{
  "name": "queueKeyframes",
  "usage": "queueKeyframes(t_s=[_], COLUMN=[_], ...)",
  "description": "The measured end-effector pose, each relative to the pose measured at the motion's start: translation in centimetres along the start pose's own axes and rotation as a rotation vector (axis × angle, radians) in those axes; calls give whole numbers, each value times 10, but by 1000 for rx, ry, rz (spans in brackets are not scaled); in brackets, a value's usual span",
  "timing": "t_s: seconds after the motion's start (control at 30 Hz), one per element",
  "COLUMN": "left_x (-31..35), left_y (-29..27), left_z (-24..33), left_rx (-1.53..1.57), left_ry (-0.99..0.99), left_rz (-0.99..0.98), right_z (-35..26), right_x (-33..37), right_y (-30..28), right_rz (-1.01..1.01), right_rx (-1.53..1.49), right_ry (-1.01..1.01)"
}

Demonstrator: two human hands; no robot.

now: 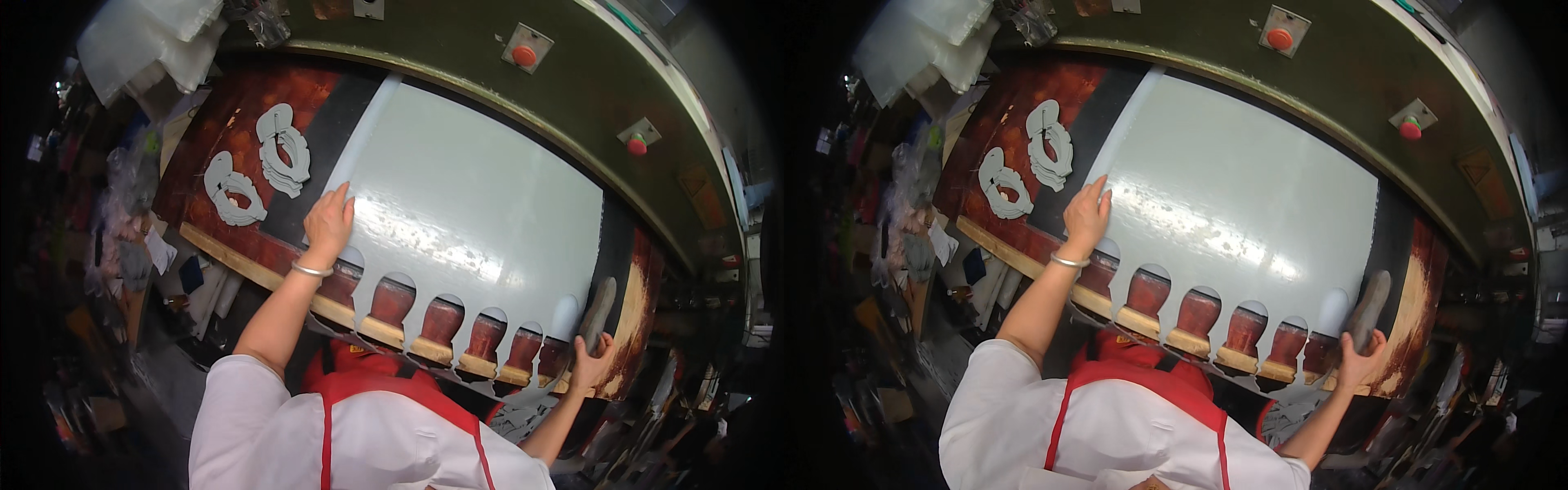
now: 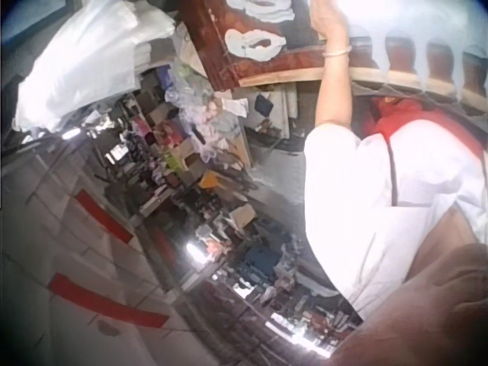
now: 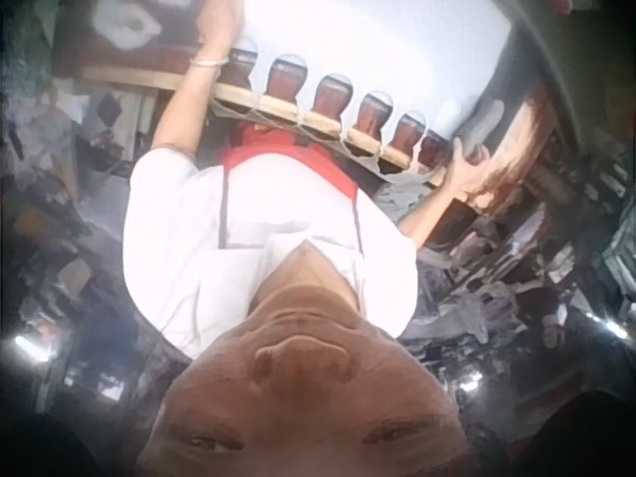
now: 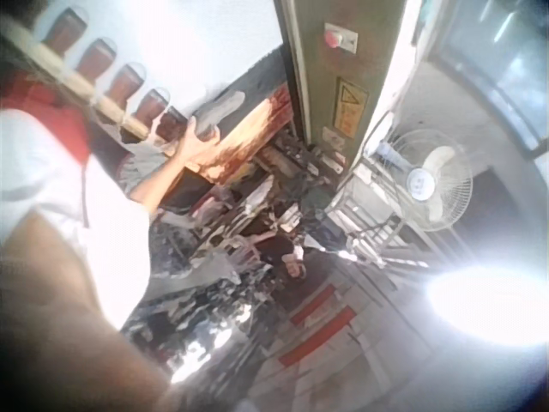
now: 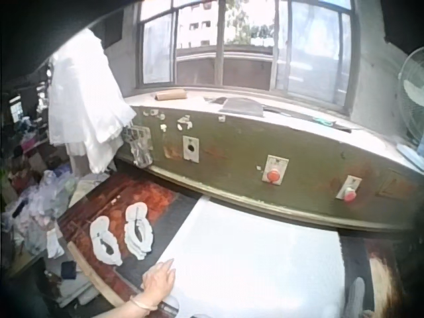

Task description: The person places foam sheets onto a hydraulic cutting machine, presses a button to cut multiple shapes, removes the cut pieces, and stacks them. They repeat this process with several sheets and then place the finished pieces into a plastic bag.

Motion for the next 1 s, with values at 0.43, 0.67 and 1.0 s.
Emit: queueKeyframes(t_s=[0.43, 0.67, 1.0], left_x=[-5, -10, 4], left_y=[2, 13, -11], left_z=[-3, -7, -30], left_rx=[119, 104, 457], left_ry=[-11, -17, 24], left_rz=[-83, -102, -23], right_z=[-221, -214, -160], right_x=[4, 11, -24], right_y=[400, 425, 287], right_rz=[-342, -305, -14], right_rx=[233, 371, -78], right_ry=[-365, -431, -294])
Point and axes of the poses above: each hand's wrist, its own x-axis away from the middle knuckle, its own y-axis out of the palm, z = x × y, the point moved 7 cm from there along -x, towards the middle knuckle, and after that the axes turned 15 degrees about -z, right-handed, at the moved point
